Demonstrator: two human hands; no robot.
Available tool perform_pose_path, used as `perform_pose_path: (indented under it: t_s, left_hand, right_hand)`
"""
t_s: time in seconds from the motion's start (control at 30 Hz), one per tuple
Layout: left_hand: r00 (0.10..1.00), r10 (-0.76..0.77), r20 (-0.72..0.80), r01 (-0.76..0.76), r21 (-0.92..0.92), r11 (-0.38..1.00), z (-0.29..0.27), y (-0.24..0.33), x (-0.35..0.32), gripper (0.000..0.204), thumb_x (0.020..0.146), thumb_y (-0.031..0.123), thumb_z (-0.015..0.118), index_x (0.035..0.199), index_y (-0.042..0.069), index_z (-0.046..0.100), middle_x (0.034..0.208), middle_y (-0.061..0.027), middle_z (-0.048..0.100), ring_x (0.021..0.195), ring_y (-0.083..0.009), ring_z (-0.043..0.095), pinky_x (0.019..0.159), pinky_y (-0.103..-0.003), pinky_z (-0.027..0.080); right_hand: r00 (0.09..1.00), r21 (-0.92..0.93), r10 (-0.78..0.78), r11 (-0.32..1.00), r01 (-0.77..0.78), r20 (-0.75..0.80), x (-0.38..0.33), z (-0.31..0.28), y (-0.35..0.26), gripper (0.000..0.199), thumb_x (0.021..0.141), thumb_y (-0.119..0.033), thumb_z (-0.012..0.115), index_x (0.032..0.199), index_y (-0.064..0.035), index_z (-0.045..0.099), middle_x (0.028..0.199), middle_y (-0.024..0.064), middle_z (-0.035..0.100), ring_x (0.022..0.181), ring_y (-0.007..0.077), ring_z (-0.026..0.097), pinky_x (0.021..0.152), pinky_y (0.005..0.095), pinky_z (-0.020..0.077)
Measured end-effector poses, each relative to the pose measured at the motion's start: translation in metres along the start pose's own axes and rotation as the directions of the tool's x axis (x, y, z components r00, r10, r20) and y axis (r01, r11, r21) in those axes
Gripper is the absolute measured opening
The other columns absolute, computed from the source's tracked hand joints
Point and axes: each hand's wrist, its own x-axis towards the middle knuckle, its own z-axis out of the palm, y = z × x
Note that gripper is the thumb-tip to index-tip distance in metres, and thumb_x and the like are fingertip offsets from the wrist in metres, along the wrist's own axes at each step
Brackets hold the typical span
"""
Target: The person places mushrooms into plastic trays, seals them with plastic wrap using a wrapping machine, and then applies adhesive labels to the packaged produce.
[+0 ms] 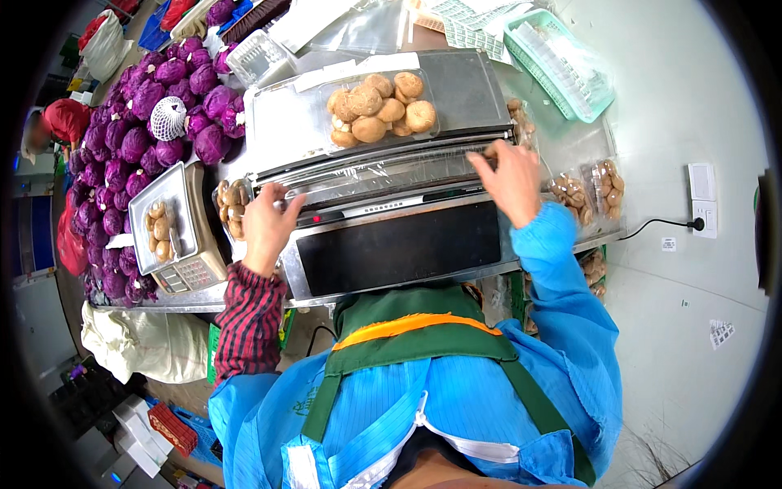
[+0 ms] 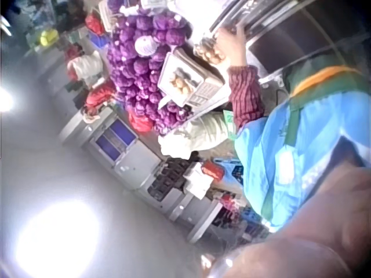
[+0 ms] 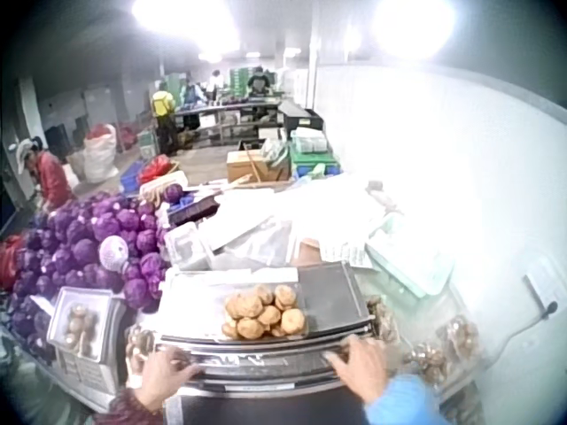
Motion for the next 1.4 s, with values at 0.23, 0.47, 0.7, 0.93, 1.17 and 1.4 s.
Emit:
perform_pose_path:
  t_s: [0.23, 0.47, 0.7, 0.93, 1.17, 1.4]
  left_hand:
    - [0.919, -0.189, 0.346, 0.394, -0.789, 0.471, -0.013, 0.012, -0.006, 0.054, 0.081, 0.005, 0.072, 0.129, -0.002, 0.048, 0.073, 0.0008, 0.062, 0.062, -0.0037, 0.051, 0.053, -0.018, 0.036]
    - [0.746, 0.091, 0.660, 0.666, -0.741, -0.087, -0.004, -0.015, -0.030, 0.039, 0.089, 0.011, 0.065, 0.126, 0.002, 0.056, 0.085, 0.0023, 0.063, 0.075, -0.0043, 0.054, 0.067, -0.023, 0.044]
    - [0.855, 0.393, 0.339, 0.440, -0.875, -0.201, -0.044, 0.008, -0.024, 0.012, 0.091, 0.015, 0.061, 0.092, 0.003, 0.064, 0.071, -0.0007, 0.050, 0.058, -0.0082, 0.039, 0.056, -0.027, 0.035]
    - [0.904, 0.263, -0.336, -0.309, -0.941, -0.139, -0.057, 0.076, 0.155, 0.035, 0.101, 0.027, 0.043, 0.120, 0.001, 0.057, 0.110, -0.0111, 0.066, 0.104, -0.0197, 0.061, 0.090, -0.032, 0.047]
    - [0.877, 0.352, 0.327, 0.098, -0.839, 0.535, 0.042, 0.043, 0.158, 0.036, 0.101, 0.030, 0.044, 0.118, 0.000, 0.056, 0.094, -0.0050, 0.061, 0.086, -0.0107, 0.055, 0.077, -0.027, 0.046]
    - [0.701, 0.221, 0.678, 0.634, -0.734, 0.243, 0.007, 0.051, 0.077, 0.046, 0.103, 0.037, 0.037, 0.123, -0.003, 0.051, 0.111, -0.0059, 0.060, 0.099, -0.0133, 0.056, 0.087, -0.029, 0.047]
  right_hand:
    - [0.922, 0.911, 0.172, 0.170, -0.375, 0.347, 0.010, 0.008, -0.011, 0.015, 0.085, -0.006, 0.063, 0.098, 0.0005, 0.063, 0.080, 0.0005, 0.062, 0.072, 0.0067, 0.053, 0.062, 0.0237, 0.0419]
    - [0.801, 0.727, -0.045, -0.391, -0.564, 0.598, 0.004, 0.003, -0.014, 0.017, 0.090, -0.009, 0.055, 0.101, 0.0017, 0.062, 0.064, -0.0052, 0.042, 0.059, 0.0063, 0.040, 0.061, 0.0238, 0.0368]
    - [0.984, 0.819, -0.109, -0.546, -0.175, 0.138, 0.009, -0.051, -0.038, 0.023, 0.089, -0.005, 0.046, 0.105, 0.0062, 0.058, 0.057, -0.0030, 0.036, 0.054, 0.0078, 0.037, 0.056, 0.0262, 0.0313]
    - [0.833, 0.839, -0.173, 0.060, 0.541, -0.526, 0.166, -0.057, -0.064, 0.028, 0.099, -0.018, 0.045, 0.116, -0.0038, 0.061, 0.098, 0.0153, 0.068, 0.089, 0.0228, 0.065, 0.080, 0.0358, 0.0502]
    - [0.854, 0.780, -0.396, 0.626, -0.018, 0.337, 0.161, 0.046, -0.029, 0.039, 0.098, -0.034, 0.050, 0.116, -0.0011, 0.059, 0.106, 0.0112, 0.065, 0.096, 0.0179, 0.057, 0.080, 0.0319, 0.0481]
    - [0.695, 0.822, -0.438, 0.318, -0.473, 0.570, 0.103, 0.019, -0.031, 0.050, 0.098, -0.044, 0.048, 0.112, 0.0025, 0.059, 0.098, 0.0046, 0.062, 0.089, 0.0111, 0.056, 0.077, 0.0255, 0.0484]
